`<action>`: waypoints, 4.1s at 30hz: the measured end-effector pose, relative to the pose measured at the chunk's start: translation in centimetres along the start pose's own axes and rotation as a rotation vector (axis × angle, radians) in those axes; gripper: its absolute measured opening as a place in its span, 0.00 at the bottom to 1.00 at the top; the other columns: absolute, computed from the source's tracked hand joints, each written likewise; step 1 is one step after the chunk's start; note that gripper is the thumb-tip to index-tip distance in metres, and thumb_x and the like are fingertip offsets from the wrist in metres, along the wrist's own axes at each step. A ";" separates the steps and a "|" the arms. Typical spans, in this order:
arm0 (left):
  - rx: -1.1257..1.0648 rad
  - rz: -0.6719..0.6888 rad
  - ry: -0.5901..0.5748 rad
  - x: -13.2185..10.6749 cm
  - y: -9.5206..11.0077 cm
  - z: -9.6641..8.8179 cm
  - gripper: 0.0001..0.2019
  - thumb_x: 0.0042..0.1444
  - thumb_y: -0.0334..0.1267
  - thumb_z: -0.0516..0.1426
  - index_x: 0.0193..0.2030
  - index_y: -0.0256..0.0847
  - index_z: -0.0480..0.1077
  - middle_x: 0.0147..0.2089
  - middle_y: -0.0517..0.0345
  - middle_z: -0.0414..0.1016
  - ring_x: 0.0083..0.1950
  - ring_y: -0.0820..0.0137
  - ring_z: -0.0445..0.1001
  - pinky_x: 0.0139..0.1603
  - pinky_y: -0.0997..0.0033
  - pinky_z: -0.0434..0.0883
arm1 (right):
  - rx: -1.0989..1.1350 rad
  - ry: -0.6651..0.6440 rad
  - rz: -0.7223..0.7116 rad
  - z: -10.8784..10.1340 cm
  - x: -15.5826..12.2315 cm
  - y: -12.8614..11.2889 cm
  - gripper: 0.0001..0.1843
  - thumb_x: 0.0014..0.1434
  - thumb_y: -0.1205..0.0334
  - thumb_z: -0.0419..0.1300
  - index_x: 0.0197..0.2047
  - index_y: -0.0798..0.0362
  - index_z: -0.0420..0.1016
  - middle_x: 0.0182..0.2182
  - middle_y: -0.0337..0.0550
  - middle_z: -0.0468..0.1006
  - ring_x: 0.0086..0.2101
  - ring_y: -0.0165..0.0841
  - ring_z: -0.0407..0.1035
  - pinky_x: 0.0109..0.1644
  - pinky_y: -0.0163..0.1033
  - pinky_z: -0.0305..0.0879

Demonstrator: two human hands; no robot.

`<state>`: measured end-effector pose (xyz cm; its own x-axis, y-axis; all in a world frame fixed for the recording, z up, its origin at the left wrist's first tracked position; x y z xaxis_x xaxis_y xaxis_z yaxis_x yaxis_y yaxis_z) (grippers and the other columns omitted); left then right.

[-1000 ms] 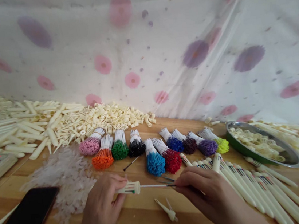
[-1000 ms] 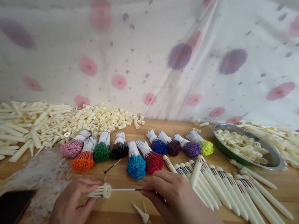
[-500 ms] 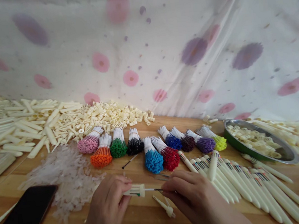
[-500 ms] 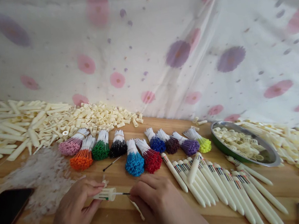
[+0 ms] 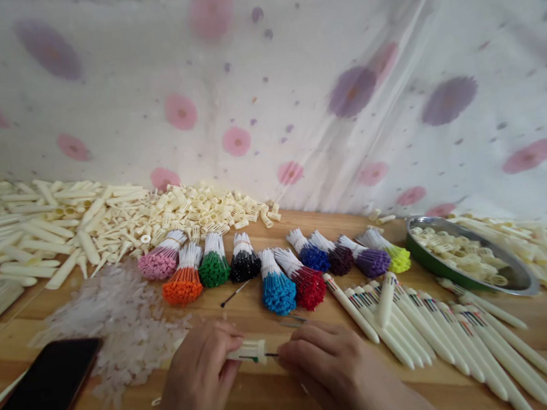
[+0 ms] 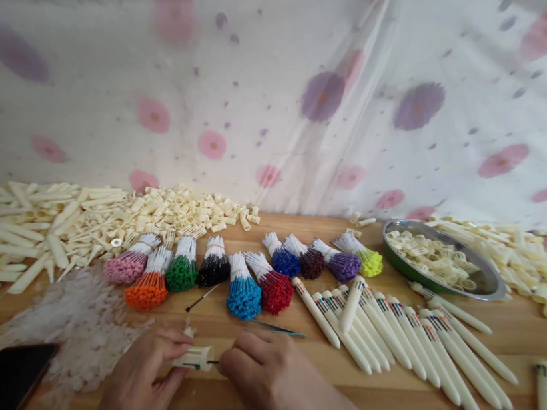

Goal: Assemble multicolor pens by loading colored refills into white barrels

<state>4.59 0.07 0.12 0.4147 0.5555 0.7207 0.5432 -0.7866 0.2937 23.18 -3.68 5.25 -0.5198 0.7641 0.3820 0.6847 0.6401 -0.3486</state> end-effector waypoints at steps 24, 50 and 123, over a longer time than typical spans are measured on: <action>-0.054 -0.123 0.040 0.1 0.1 -0.4 0.11 0.47 0.24 0.50 0.33 0.45 0.63 0.31 0.59 0.76 0.33 0.69 0.79 0.31 0.73 0.76 | 0.325 0.062 0.170 -0.1 -0.2 0.6 0.07 0.59 0.70 0.56 0.39 0.54 0.75 0.31 0.43 0.78 0.31 0.30 0.72 0.33 0.32 0.67; -0.020 -0.060 0.067 -0.2 -0.1 -0.6 0.12 0.50 0.22 0.50 0.34 0.44 0.63 0.34 0.57 0.75 0.35 0.68 0.76 0.35 0.68 0.74 | 0.598 0.204 0.548 2.4 0.4 -0.5 0.08 0.52 0.62 0.59 0.29 0.54 0.80 0.22 0.42 0.79 0.21 0.28 0.67 0.21 0.30 0.58; 0.031 -0.112 0.007 0.5 1.2 -0.3 0.13 0.49 0.20 0.48 0.35 0.44 0.59 0.34 0.57 0.73 0.35 0.67 0.74 0.34 0.71 0.72 | 1.208 0.043 0.771 2.7 1.2 -1.3 0.20 0.46 0.41 0.64 0.28 0.51 0.80 0.16 0.33 0.57 0.19 0.23 0.47 0.20 0.30 0.45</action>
<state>5.21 -0.63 1.06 0.3453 0.6373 0.6890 0.6084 -0.7110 0.3527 20.33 -3.42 3.85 -0.1940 0.9568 -0.2164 -0.0739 -0.2343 -0.9694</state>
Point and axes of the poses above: each hand's wrist, its own x-axis towards the middle knuckle, its own z-axis out of the palm, y = z × x, the point moved 2 cm from there along x, towards the middle knuckle
